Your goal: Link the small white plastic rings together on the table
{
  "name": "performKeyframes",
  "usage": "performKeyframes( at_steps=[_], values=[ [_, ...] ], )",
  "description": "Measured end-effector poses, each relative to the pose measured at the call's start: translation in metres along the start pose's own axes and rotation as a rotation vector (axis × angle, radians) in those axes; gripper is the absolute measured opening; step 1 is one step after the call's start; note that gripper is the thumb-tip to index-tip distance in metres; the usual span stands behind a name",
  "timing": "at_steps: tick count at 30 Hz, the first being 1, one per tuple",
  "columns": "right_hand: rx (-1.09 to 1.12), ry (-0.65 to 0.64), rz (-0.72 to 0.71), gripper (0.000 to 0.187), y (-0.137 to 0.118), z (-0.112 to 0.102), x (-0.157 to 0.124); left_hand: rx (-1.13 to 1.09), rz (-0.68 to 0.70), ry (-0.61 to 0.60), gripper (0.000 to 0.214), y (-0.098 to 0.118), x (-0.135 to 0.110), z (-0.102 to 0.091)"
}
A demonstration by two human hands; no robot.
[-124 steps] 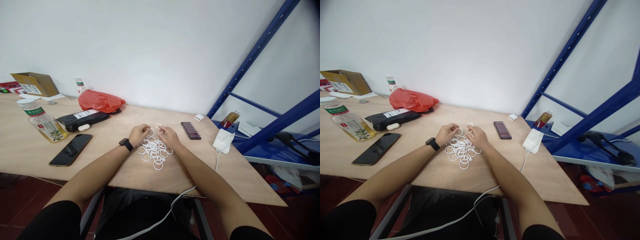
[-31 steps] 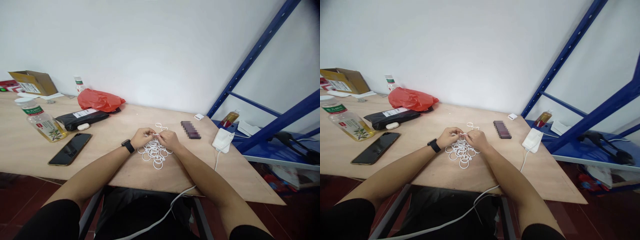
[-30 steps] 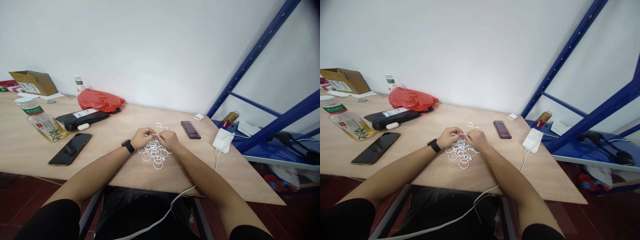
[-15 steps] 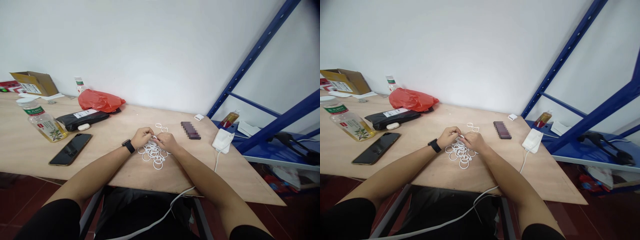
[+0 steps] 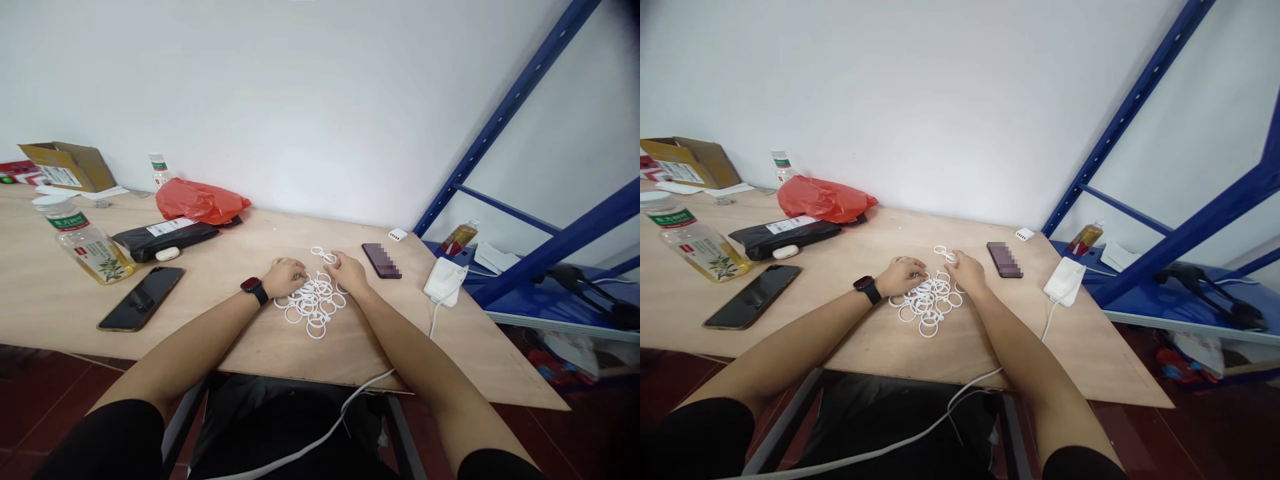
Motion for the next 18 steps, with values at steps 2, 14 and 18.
performKeyframes(
  at_steps=[2,14,18],
  values=[
    [0.017,-0.003,-0.025,0.032,-0.002,0.002,-0.001,0.009,0.009,-0.041,0.017,0.003,-0.001,0.000],
    [0.120,-0.100,-0.355,0.019,-0.027,0.005,-0.010,0.022,0.000,0.089,0.021,-0.002,0.001,-0.001],
    [0.113,-0.133,-0.397,0.017,-0.027,0.006,-0.010,-0.099,0.049,0.191,0.020,-0.006,0.003,-0.002]
  ],
)
Point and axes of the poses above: each hand's wrist, its own x-axis towards the middle knuckle, its own z-axis out of the palm, y = z × x, the point moved 2 cm from there along x, towards the middle knuckle, and after that the axes turned 3 degrees about -y, right-handed, at the moved point
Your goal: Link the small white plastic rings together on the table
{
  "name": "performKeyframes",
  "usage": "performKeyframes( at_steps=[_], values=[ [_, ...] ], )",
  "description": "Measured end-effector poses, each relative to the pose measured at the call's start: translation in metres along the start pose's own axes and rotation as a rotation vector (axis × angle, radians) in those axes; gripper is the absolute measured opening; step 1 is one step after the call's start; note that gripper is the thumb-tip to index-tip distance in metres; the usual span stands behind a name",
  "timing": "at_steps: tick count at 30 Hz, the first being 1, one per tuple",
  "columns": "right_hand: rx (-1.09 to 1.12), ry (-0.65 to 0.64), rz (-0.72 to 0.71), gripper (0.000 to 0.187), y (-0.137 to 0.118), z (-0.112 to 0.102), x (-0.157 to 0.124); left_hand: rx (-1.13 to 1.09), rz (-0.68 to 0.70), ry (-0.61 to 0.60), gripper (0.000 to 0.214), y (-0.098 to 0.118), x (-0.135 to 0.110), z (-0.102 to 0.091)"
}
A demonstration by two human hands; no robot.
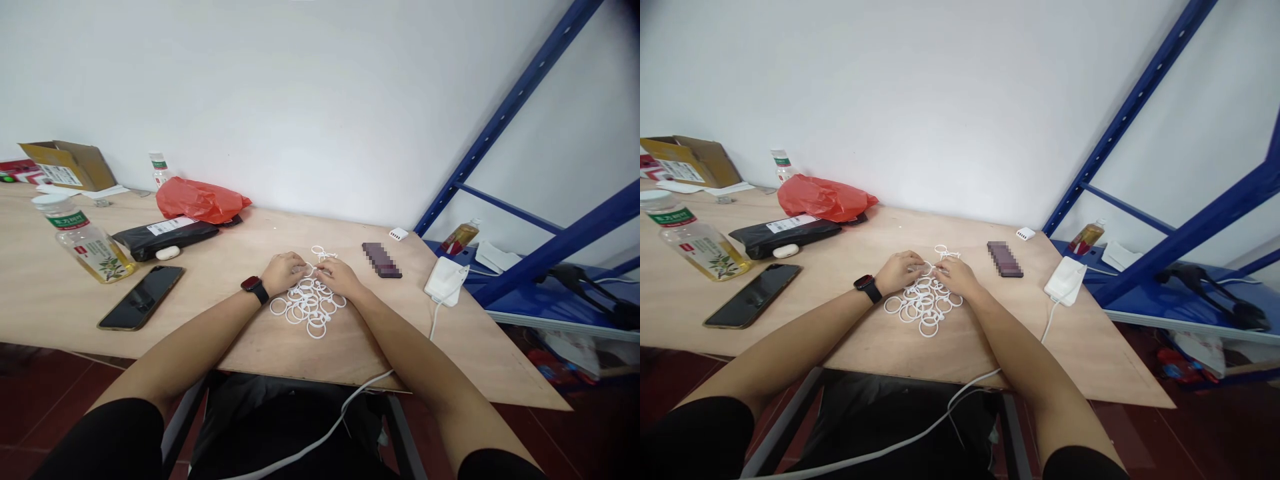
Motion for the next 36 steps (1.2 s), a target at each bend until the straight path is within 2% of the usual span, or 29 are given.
performKeyframes(
  at_steps=[6,13,16,22,29,36],
  values=[
    [0.048,0.042,-0.042,0.013,-0.002,0.000,0.001,-0.115,0.124,0.043,0.022,0.008,-0.002,-0.002],
    [0.086,0.033,-0.097,0.019,-0.008,-0.002,-0.001,-0.174,0.144,0.025,0.020,0.014,-0.003,-0.002],
    [0.102,0.025,-0.124,0.015,-0.010,-0.004,-0.001,-0.163,0.140,0.044,0.019,0.015,-0.002,-0.002],
    [0.134,0.043,-0.095,0.020,-0.011,-0.005,-0.002,-0.162,0.194,0.065,0.016,0.018,-0.001,-0.003],
    [0.170,0.105,-0.059,0.018,-0.006,-0.005,-0.003,-0.119,0.258,-0.028,0.016,0.025,-0.002,-0.005],
    [0.187,0.134,-0.042,0.023,-0.004,-0.006,-0.003,-0.056,0.179,-0.077,0.011,0.031,-0.002,-0.003]
  ],
)
Point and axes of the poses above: each hand's wrist, its own x-axis towards the middle knuckle, its own z-axis out of the palm, y = z × x, the point moved 2 cm from there along x, towards the middle knuckle, and after that the axes turned 3 degrees about -y, right-handed, at the moved point
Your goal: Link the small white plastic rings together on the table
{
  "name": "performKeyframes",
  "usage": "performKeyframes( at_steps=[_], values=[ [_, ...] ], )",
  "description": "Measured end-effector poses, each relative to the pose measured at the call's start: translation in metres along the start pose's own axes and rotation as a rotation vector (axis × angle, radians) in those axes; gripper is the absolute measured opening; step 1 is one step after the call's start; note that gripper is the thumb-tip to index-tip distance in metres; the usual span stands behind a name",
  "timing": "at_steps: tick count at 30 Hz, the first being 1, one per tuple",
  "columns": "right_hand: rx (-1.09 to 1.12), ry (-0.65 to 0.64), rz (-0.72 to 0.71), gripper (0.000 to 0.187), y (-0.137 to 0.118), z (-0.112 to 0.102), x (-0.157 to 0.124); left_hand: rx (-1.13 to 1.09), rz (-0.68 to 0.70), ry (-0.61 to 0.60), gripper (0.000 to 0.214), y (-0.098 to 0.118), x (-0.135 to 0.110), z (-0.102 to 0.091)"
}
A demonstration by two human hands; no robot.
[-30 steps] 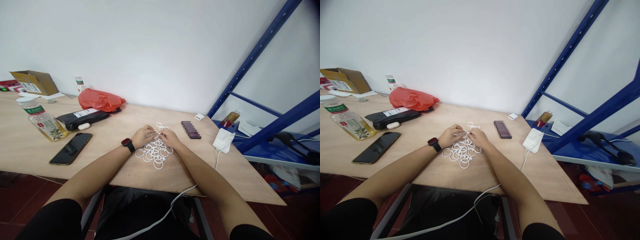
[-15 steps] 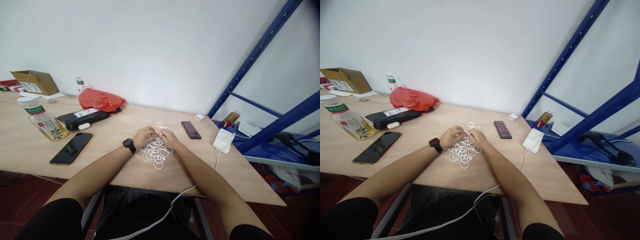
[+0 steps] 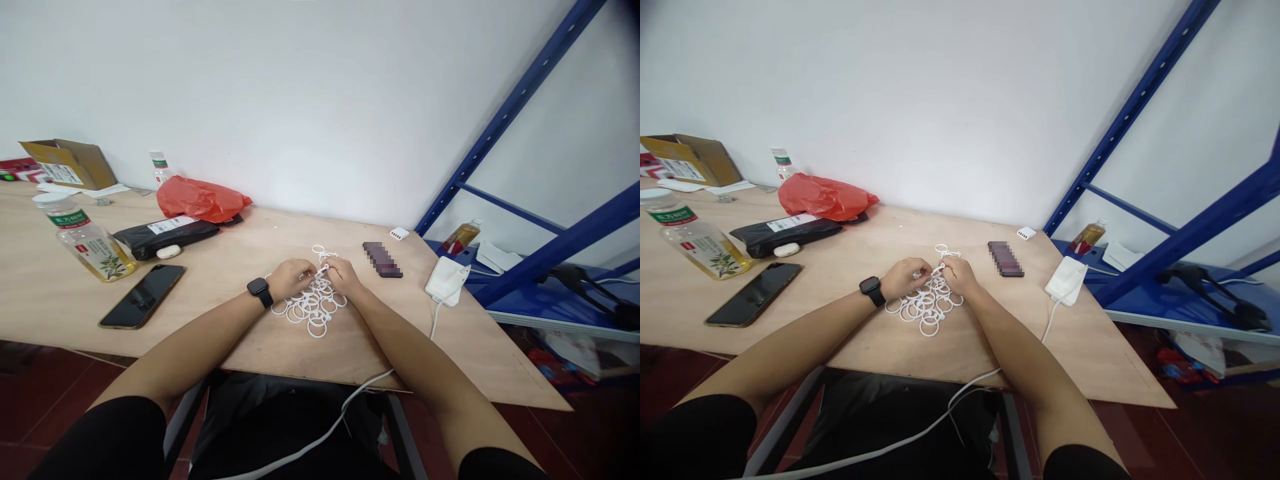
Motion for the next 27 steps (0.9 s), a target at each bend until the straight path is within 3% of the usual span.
performKeyframes(
  at_steps=[6,11,20,23,27],
  values=[
    [-0.058,0.149,0.103,0.029,0.007,-0.005,0.001,0.116,-0.089,-0.052,0.025,-0.012,-0.002,0.001],
    [-0.186,0.107,0.238,0.042,0.022,-0.003,0.002,0.156,-0.169,-0.142,0.026,-0.022,-0.005,0.004],
    [-0.179,-0.145,0.109,0.022,0.018,0.005,0.003,0.127,-0.165,-0.179,0.026,-0.016,-0.002,0.003],
    [-0.199,-0.152,0.115,0.010,0.016,0.005,0.004,0.124,-0.185,-0.166,0.028,-0.017,-0.002,0.002],
    [-0.166,-0.055,0.091,0.010,0.012,0.002,0.003,0.125,-0.208,-0.149,0.028,-0.015,-0.002,0.001]
  ],
)
Point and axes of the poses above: each hand's wrist, its own x-axis towards the middle knuckle, its own z-axis out of the palm, y = z × x, the point moved 2 cm from there along x, towards the middle knuckle, and after that the axes turned 3 degrees about -y, right-handed, at the moved point
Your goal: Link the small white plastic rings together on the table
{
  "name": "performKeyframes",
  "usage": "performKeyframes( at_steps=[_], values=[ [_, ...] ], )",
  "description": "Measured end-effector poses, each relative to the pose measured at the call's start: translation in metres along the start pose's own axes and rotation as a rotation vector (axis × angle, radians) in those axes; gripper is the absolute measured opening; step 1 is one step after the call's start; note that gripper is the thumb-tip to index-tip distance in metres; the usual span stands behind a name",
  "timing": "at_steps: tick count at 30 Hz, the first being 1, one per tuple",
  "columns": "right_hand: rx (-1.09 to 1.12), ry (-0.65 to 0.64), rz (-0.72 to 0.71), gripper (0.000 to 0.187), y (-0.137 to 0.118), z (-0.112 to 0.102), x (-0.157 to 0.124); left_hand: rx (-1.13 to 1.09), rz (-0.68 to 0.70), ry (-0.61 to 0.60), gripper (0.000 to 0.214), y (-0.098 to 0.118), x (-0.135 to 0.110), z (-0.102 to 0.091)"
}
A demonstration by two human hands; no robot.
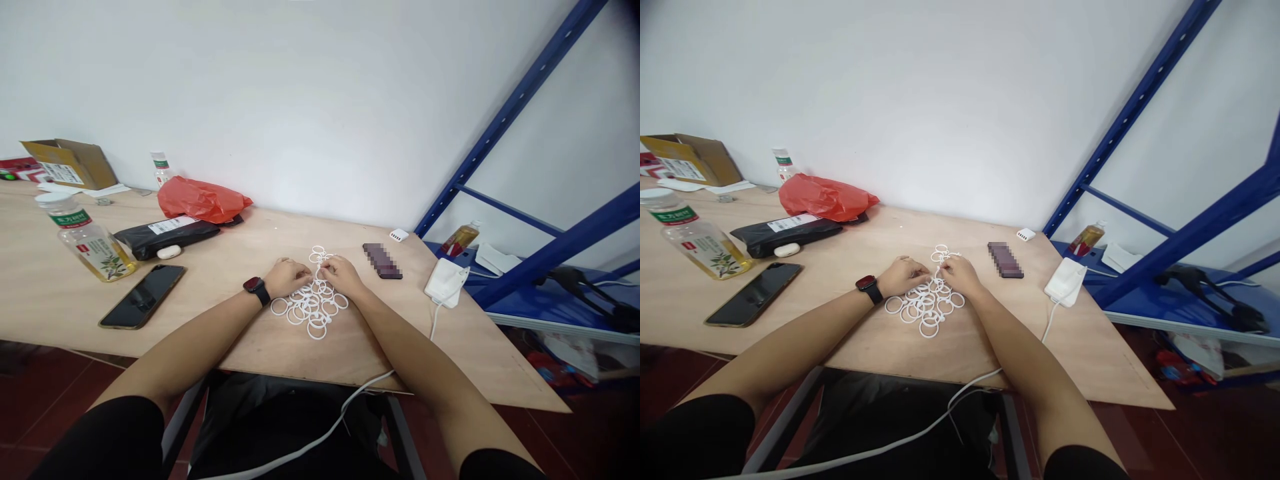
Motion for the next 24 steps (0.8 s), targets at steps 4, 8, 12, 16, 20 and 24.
performKeyframes(
  at_steps=[4,8,12,16,20,24],
  values=[
    [0.082,0.181,-0.052,0.011,-0.010,-0.004,-0.002,-0.052,0.012,0.052,0.030,0.002,0.000,-0.002],
    [0.163,0.201,-0.121,0.011,-0.023,-0.001,-0.005,-0.064,0.044,0.101,0.026,0.002,0.001,-0.001],
    [0.242,0.195,-0.063,0.025,-0.027,0.002,-0.008,-0.042,0.081,0.119,0.026,0.000,0.002,-0.001],
    [0.210,0.173,-0.117,0.024,-0.029,-0.001,-0.008,-0.017,0.145,0.118,0.026,0.003,0.001,-0.003],
    [0.169,0.169,-0.150,0.016,-0.030,-0.003,-0.009,-0.013,0.186,0.111,0.025,0.008,-0.001,-0.005],
    [0.155,0.148,-0.114,0.015,-0.030,-0.002,-0.009,-0.011,0.215,0.088,0.027,0.013,-0.001,-0.006]
  ],
)
Point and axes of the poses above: each hand's wrist, its own x-axis towards the middle knuckle, its own z-axis out of the palm, y = z × x, the point moved 2 cm from there along x, towards the middle knuckle, and after that the axes turned 3 degrees about -y, right-handed, at the moved point
